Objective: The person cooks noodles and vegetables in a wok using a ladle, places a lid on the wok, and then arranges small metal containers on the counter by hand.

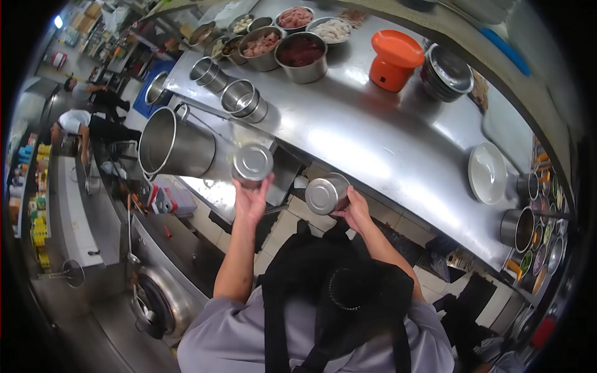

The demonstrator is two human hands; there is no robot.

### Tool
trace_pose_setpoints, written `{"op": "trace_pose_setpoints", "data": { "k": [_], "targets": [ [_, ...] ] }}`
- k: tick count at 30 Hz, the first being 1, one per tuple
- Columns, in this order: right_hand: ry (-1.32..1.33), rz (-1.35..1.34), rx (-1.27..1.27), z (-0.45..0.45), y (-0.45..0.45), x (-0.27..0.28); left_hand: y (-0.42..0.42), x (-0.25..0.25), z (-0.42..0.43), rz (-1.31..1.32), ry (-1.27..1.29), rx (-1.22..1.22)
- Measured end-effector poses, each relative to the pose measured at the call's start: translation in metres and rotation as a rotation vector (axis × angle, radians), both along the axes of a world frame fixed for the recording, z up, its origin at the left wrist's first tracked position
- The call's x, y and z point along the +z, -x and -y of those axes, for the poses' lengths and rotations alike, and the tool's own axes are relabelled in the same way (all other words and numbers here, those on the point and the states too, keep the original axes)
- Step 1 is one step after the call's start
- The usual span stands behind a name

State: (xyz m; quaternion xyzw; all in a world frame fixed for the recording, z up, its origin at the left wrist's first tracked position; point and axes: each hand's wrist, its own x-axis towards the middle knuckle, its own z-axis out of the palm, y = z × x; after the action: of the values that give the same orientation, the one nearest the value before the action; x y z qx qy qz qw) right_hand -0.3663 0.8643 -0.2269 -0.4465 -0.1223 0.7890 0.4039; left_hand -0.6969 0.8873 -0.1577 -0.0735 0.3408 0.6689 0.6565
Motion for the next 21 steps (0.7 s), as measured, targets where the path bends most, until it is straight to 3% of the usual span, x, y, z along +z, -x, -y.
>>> {"op": "trace_pose_setpoints", "data": {
  "k": [1, 5, 7, 9, 11, 16, 19, 21],
  "targets": [
    [0.028, -0.05, 0.006, -0.005, 0.004, 0.003, 0.01, -0.027, 0.02, 0.08, 0.047, -0.041],
    [-0.021, -0.187, 0.057, -0.045, 0.014, 0.022, 0.003, -0.037, 0.028, 0.171, 0.125, -0.011],
    [-0.032, -0.191, -0.046, -0.085, 0.02, 0.048, -0.01, -0.03, 0.005, 0.157, 0.132, -0.054],
    [-0.069, -0.246, -0.11, -0.135, 0.018, 0.041, -0.031, -0.014, -0.03, -0.061, 0.146, -0.191],
    [0.056, -0.264, -0.184, -0.184, 0.018, 0.043, -0.043, -0.014, -0.069, -0.08, 0.169, -0.274],
    [0.047, -0.08, -0.233, -0.261, 0.046, 0.054, -0.056, -0.035, -0.137, -0.059, 0.226, -0.4],
    [-0.129, 0.166, -0.118, -0.274, 0.053, 0.056, -0.064, -0.035, -0.149, -0.169, 0.25, -0.342],
    [-0.472, 1.234, 0.059, -0.273, 0.047, 0.042, -0.061, -0.043, -0.148, -0.243, 0.218, -0.377]
  ]
}}
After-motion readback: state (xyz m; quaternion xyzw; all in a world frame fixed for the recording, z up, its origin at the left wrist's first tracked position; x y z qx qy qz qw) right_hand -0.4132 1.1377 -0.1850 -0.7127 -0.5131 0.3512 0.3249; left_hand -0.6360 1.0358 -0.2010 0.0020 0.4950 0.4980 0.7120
